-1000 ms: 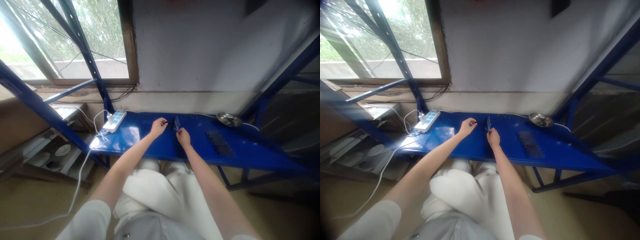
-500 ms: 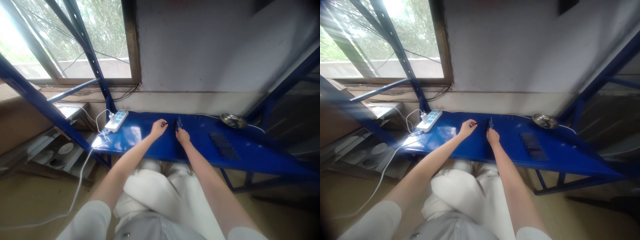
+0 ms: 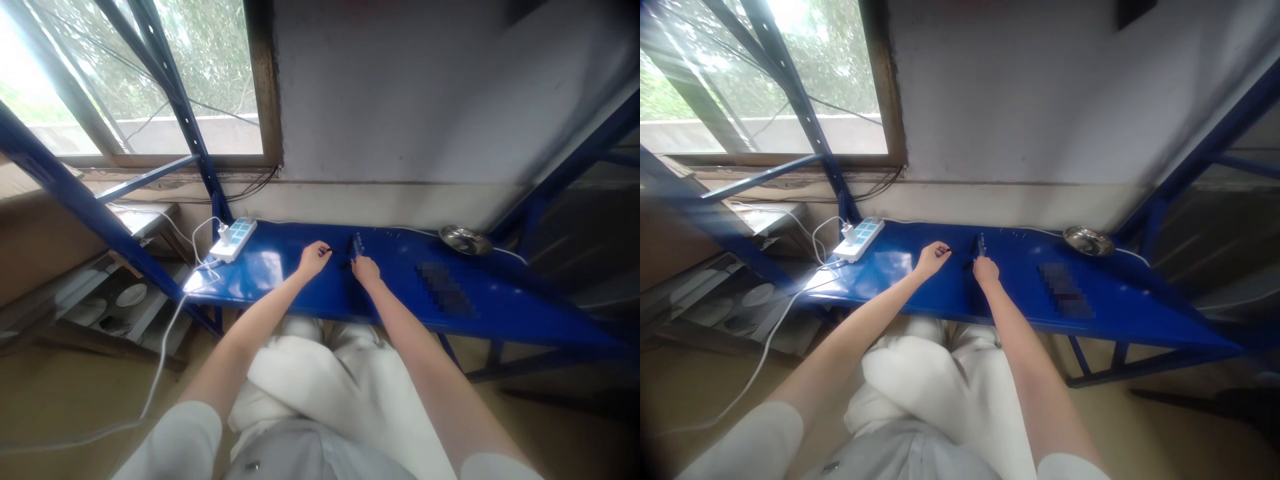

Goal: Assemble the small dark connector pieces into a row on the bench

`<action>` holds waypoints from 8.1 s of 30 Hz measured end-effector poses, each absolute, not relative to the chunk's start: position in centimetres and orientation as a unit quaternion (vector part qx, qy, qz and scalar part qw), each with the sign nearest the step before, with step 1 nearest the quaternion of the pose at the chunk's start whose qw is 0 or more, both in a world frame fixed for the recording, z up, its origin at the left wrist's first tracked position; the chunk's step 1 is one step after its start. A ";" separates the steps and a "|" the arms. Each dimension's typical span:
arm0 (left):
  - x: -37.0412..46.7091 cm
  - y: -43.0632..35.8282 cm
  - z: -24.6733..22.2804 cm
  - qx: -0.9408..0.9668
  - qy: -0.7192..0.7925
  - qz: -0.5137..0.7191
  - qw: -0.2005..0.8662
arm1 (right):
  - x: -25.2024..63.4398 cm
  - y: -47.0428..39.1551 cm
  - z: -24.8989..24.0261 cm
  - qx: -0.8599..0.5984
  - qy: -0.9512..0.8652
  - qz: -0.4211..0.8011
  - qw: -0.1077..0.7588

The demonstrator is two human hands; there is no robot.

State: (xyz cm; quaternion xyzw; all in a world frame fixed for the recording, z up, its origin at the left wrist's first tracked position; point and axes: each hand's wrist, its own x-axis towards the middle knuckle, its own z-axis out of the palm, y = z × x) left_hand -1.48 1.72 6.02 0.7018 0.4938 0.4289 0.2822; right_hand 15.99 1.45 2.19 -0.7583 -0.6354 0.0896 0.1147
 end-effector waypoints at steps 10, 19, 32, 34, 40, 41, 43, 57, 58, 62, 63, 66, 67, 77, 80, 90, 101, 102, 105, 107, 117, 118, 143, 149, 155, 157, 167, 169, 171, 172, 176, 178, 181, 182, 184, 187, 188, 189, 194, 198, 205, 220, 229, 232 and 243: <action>-2.2 1.7 4.6 0.649 0.507 0.457 0.335 | 15.4 0.3 4.0 -0.758 -0.615 0.098 0.196; -2.2 1.4 6.2 0.538 0.481 0.517 0.460 | 13.0 -0.6 7.8 -0.574 -0.530 0.297 0.549; -3.5 1.0 6.5 0.523 0.438 0.501 0.532 | 12.2 -0.2 6.6 -0.480 -0.450 0.487 0.574; -3.5 0.9 6.6 0.531 0.436 0.494 0.533 | 11.9 -0.3 6.7 -0.498 -0.483 0.462 0.553; -3.1 0.8 7.3 0.549 0.432 0.498 0.513 | 11.2 -0.8 7.1 -0.578 -0.608 0.293 0.460; -3.0 0.8 7.4 0.552 0.432 0.501 0.507 | 11.2 -0.7 7.0 -0.585 -0.621 0.274 0.444; -2.9 0.9 7.6 0.560 0.433 0.505 0.494 | 11.2 -0.6 6.8 -0.591 -0.640 0.260 0.418; -6.4 9.1 6.9 0.685 0.662 0.251 0.172 | 14.5 -1.0 4.1 -0.635 -0.626 0.240 0.383; -6.7 9.5 6.6 0.686 0.670 0.229 0.167 | 14.7 -1.0 4.1 -0.637 -0.624 0.239 0.385; -7.2 10.4 5.2 0.688 0.681 0.193 0.160 | 15.5 -1.1 3.9 -0.643 -0.614 0.243 0.388; -7.2 10.4 4.9 0.687 0.683 0.191 0.161 | 15.7 -1.1 3.9 -0.645 -0.612 0.243 0.387; -7.1 10.6 4.0 0.682 0.688 0.181 0.169 | 15.9 -1.1 3.9 -0.643 -0.612 0.246 0.390; -7.1 10.6 3.8 0.680 0.690 0.177 0.172 | 16.0 -1.1 3.8 -0.641 -0.611 0.247 0.392; -6.9 10.7 2.2 0.659 0.716 0.166 0.156 | 17.0 -0.8 2.9 -0.640 -0.607 0.230 0.411; -6.9 10.9 1.9 0.655 0.720 0.165 0.159 | 17.4 -0.9 2.8 -0.658 -0.598 0.204 0.409; -6.8 10.5 2.1 0.626 0.738 0.165 0.192 | 19.2 -0.7 3.0 -0.750 -0.548 0.168 0.329; -1.2 2.6 1.6 0.735 0.577 0.338 0.112 | 19.7 1.8 0.6 -0.778 -0.568 0.094 0.254; -0.3 2.1 1.5 0.762 0.552 0.319 0.114 | 19.5 1.9 0.5 -0.782 -0.564 0.093 0.250; 1.8 1.6 1.4 0.802 0.524 0.263 0.113 | 19.2 2.3 0.3 -0.794 -0.548 0.083 0.248; 2.7 1.8 1.3 0.807 0.531 0.236 0.107 | 19.1 2.5 0.1 -0.796 -0.543 0.074 0.257; 2.7 2.8 1.4 0.788 0.539 0.271 0.124 | 18.5 3.4 -0.5 -0.791 -0.541 0.070 0.277; 2.5 2.9 1.6 0.782 0.535 0.285 0.144 | 18.5 3.5 -0.6 -0.790 -0.541 0.066 0.281; 0.3 2.5 6.2 0.754 0.487 0.380 0.224 | 15.9 1.3 0.6 -0.682 -0.664 -0.035 0.306; -0.1 2.7 6.2 0.769 0.473 0.377 0.204 | 15.7 1.4 0.9 -0.670 -0.678 -0.029 0.301; 0.0 2.8 6.1 0.765 0.461 0.405 0.197 | 15.4 1.2 1.2 -0.667 -0.682 -0.021 0.300; -0.1 2.8 6.1 0.768 0.456 0.407 0.190 | 15.3 1.1 1.2 -0.662 -0.688 -0.022 0.295; -0.4 3.0 6.1 0.768 0.457 0.406 0.189 | 14.8 1.1 1.0 -0.645 -0.700 -0.066 0.299; -0.6 3.1 6.1 0.781 0.451 0.392 0.182 | 14.9 1.1 0.9 -0.638 -0.709 -0.078 0.289; -0.7 3.1 6.2 0.792 0.444 0.380 0.176 | 15.0 1.0 0.9 -0.631 -0.717 -0.089 0.282; -0.8 3.1 6.3 0.796 0.442 0.375 0.176 | 15.0 1.0 0.9 -0.629 -0.719 -0.094 0.281; -0.8 3.1 6.6 0.807 0.445 0.342 0.185 | 14.8 1.0 1.1 -0.625 -0.718 -0.107 0.289; -0.7 3.1 6.4 0.813 0.447 0.322 0.190 | 14.6 1.0 1.3 -0.618 -0.723 -0.110 0.290; -0.5 3.1 6.1 0.815 0.451 0.310 0.192 | 14.2 1.0 1.7 -0.610 -0.728 -0.109 0.293; -0.5 3.1 6.1 0.816 0.451 0.307 0.191 | 14.1 1.0 1.7 -0.609 -0.727 -0.107 0.297; -0.5 3.2 6.4 0.824 0.448 0.296 0.183 | 14.0 0.9 1.7 -0.608 -0.723 -0.103 0.309; -0.8 4.0 7.7 0.839 0.449 0.274 0.142 | 14.0 0.6 1.4 -0.603 -0.715 -0.087 0.342; -1.0 4.4 8.4 0.840 0.457 0.269 0.117 | 14.1 0.4 1.3 -0.601 -0.711 -0.078 0.356; -1.3 5.0 9.2 0.837 0.472 0.264 0.089 | 14.2 0.3 1.1 -0.599 -0.707 -0.070 0.370; -3.2 8.5 11.9 0.840 0.512 0.179 -0.010 | 15.2 -0.4 0.3 -0.604 -0.673 -0.059 0.423; -4.5 9.9 11.4 0.836 0.539 0.097 -0.021 | 15.6 -0.6 -0.2 -0.611 -0.649 -0.061 0.449; -5.1 9.6 9.7 0.824 0.563 0.062 -0.022 | 15.5 -0.8 -0.5 -0.613 -0.628 -0.053 0.476; -5.7 10.2 8.3 0.816 0.571 0.085 -0.001 | 15.6 -1.0 -0.8 -0.622 -0.628 -0.046 0.466; -6.0 10.6 8.1 0.813 0.577 0.080 -0.014 | 15.5 -1.1 -0.6 -0.620 -0.628 -0.047 0.467; -6.0 10.8 8.0 0.813 0.577 0.078 -0.017 | 15.5 -1.2 -0.5 -0.620 -0.630 -0.038 0.467; -5.9 10.5 8.4 0.804 0.590 0.069 -0.007 | 15.6 -1.1 -0.7 -0.624 -0.625 -0.025 0.469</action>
